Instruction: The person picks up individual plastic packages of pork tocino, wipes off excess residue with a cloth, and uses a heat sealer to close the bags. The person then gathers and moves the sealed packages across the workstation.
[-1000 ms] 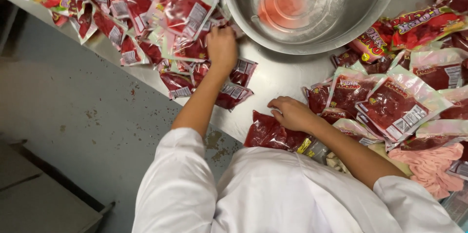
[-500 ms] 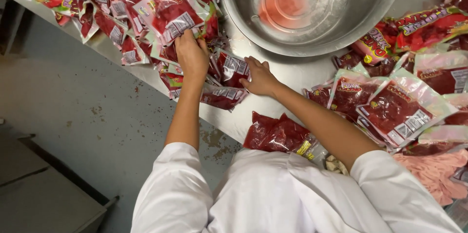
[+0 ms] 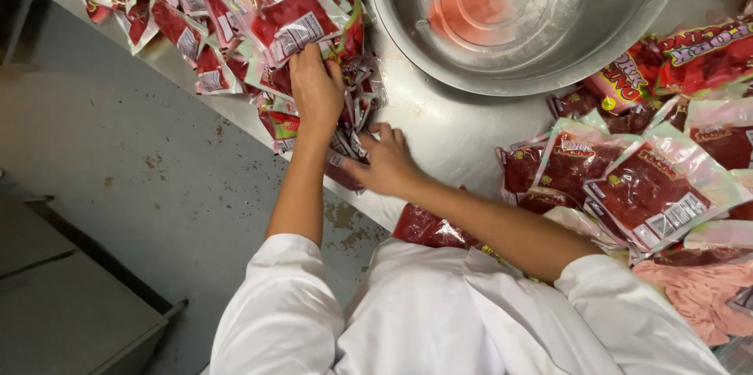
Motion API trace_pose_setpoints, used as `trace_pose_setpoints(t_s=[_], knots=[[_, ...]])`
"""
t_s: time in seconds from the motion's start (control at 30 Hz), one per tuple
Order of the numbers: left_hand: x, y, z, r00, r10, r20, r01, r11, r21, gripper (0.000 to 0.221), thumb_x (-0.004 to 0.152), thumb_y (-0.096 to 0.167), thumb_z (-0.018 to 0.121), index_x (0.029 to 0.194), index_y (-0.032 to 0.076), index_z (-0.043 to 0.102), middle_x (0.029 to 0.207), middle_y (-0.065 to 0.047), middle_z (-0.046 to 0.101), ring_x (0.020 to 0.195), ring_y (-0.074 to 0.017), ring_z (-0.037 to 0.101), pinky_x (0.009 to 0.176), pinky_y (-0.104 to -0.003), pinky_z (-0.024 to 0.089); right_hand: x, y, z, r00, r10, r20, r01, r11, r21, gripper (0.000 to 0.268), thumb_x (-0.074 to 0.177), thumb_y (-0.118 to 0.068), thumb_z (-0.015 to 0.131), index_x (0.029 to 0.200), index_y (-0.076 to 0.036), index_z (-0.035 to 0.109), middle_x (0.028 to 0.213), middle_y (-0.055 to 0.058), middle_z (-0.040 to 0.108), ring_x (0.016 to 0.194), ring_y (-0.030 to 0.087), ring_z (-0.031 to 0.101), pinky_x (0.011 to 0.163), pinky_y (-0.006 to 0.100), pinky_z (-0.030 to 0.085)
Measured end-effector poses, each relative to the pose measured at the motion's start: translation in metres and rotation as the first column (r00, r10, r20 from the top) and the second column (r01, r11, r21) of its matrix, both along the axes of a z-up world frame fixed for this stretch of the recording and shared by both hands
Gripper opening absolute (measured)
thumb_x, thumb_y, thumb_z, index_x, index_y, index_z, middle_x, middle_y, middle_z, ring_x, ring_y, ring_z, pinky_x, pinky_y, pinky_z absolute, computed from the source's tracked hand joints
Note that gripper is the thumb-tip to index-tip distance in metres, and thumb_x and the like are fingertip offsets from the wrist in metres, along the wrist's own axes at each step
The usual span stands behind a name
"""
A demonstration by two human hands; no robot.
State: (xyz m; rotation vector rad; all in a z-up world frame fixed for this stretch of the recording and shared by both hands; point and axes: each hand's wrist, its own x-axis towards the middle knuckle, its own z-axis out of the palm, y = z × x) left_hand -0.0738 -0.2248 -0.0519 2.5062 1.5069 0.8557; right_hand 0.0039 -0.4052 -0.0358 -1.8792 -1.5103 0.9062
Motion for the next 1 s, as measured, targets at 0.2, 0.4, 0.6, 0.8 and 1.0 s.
trace_pose_setpoints(t_s=[0.2, 0.4, 0.6, 0.8, 1.0], knots=[[-0.003, -0.002, 0.004, 0.999, -0.036, 0.001, 0.036, 0.999, -0.029, 0.015, 0.079, -0.001, 0.066, 0.086, 0.008, 0.056, 0.074, -0.011, 0.055, 0.083, -0.0315, 0.059, 0.077, -0.039, 0.052, -0.015, -0.007, 0.04, 0.982, 0.165, -0.088, -0.181, 0.954, -0.237, 0.092, 0.092, -0.024, 0.076, 0.154, 0.014, 0.019, 0.147, 0.043, 0.031, 0.135, 0.057, 0.033, 0.113, 0.063, 0.035], [-0.002, -0.001, 0.0, 0.998, -0.038, 0.044, 0.039, 0.999, -0.031, 0.015, 0.079, 0.001, 0.068, 0.086, 0.007, 0.057, 0.075, -0.014, 0.056, 0.085, -0.0336, 0.06, 0.079, -0.042, 0.052, -0.017, -0.007, 0.012, 0.975, -0.027, -0.222, -0.03, 0.968, -0.251, 0.081, 0.091, 0.003, 0.063, 0.159, -0.002, 0.018, 0.142, 0.037, 0.035, 0.121, 0.056, 0.056, 0.094, 0.062, 0.057], [-0.004, 0.006, 0.0, 0.989, -0.048, 0.137, 0.064, 0.991, -0.114, 0.013, 0.083, 0.0, 0.065, 0.092, 0.004, 0.056, 0.08, -0.019, 0.058, 0.089, -0.0402, 0.059, 0.081, -0.048, 0.05, 0.021, -0.006, 0.0, 0.912, -0.262, -0.315, 0.184, 0.949, -0.257, 0.042, 0.086, -0.007, 0.061, 0.125, -0.021, 0.058, 0.114, 0.021, 0.073, 0.113, 0.043, 0.069, 0.094, 0.051, 0.057], [-0.005, 0.003, 0.001, 0.975, -0.06, 0.215, 0.1, 0.978, -0.183, 0.022, 0.086, -0.006, 0.061, 0.106, 0.003, 0.056, 0.09, -0.022, 0.06, 0.096, -0.0444, 0.061, 0.087, -0.051, 0.051, 0.132, -0.035, -0.048, 0.934, -0.344, -0.101, 0.325, 0.931, -0.163, 0.047, 0.082, 0.001, 0.066, 0.126, -0.014, 0.067, 0.117, 0.027, 0.071, 0.116, 0.048, 0.064, 0.1, 0.056, 0.05], [-0.01, 0.0, 0.006, 0.943, -0.141, 0.3, 0.221, 0.943, -0.25, 0.012, 0.094, -0.007, 0.049, 0.099, 0.001, 0.056, 0.098, -0.015, 0.064, 0.094, -0.0297, 0.057, 0.078, -0.043, 0.048, 0.193, -0.054, -0.043, 0.897, -0.418, 0.141, 0.435, 0.78, -0.451, 0.023, 0.098, -0.008, 0.063, 0.08, 0.006, 0.062, 0.074, 0.022, 0.066, 0.062, 0.036, 0.063, 0.06, 0.049, 0.051]])
